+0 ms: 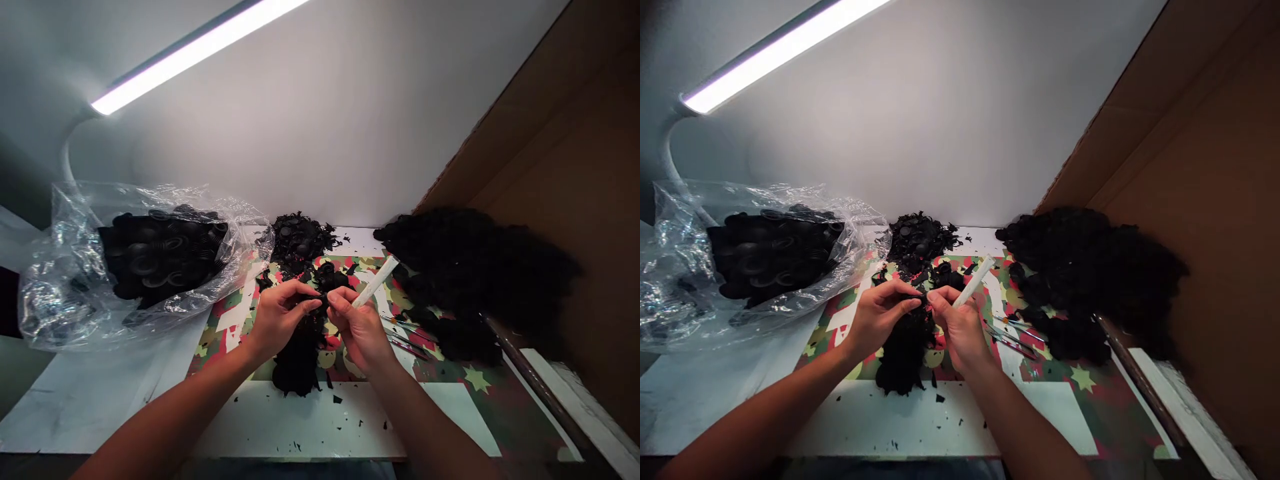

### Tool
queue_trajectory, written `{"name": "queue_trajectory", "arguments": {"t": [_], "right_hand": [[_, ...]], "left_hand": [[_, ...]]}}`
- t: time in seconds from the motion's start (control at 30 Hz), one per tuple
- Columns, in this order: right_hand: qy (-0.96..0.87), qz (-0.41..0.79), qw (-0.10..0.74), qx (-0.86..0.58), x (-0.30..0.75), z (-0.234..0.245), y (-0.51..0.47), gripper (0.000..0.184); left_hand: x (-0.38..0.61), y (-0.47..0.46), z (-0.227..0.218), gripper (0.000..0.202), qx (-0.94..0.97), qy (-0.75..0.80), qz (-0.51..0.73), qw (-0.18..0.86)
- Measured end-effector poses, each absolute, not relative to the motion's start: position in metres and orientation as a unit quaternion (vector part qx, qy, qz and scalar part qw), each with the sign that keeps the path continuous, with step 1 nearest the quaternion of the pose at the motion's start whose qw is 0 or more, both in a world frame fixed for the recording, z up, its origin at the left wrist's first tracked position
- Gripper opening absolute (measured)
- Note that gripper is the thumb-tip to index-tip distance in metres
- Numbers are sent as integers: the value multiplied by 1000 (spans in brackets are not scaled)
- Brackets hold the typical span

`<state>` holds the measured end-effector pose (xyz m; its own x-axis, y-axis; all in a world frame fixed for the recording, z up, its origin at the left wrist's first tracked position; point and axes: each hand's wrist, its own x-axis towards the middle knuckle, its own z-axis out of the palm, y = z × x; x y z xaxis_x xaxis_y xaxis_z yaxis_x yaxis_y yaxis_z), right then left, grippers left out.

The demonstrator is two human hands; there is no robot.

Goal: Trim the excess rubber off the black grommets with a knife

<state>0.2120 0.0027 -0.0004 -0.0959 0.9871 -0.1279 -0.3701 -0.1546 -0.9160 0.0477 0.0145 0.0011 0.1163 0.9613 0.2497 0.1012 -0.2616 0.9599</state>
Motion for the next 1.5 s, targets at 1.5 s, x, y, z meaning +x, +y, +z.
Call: {"name": "queue_trajectory", "arguments": {"t": [1.5], "right_hand": [[-746, 276, 460, -396, 238, 14, 0, 17]], "left_hand": [[34, 24, -2, 6, 770, 387, 459, 216]]}}
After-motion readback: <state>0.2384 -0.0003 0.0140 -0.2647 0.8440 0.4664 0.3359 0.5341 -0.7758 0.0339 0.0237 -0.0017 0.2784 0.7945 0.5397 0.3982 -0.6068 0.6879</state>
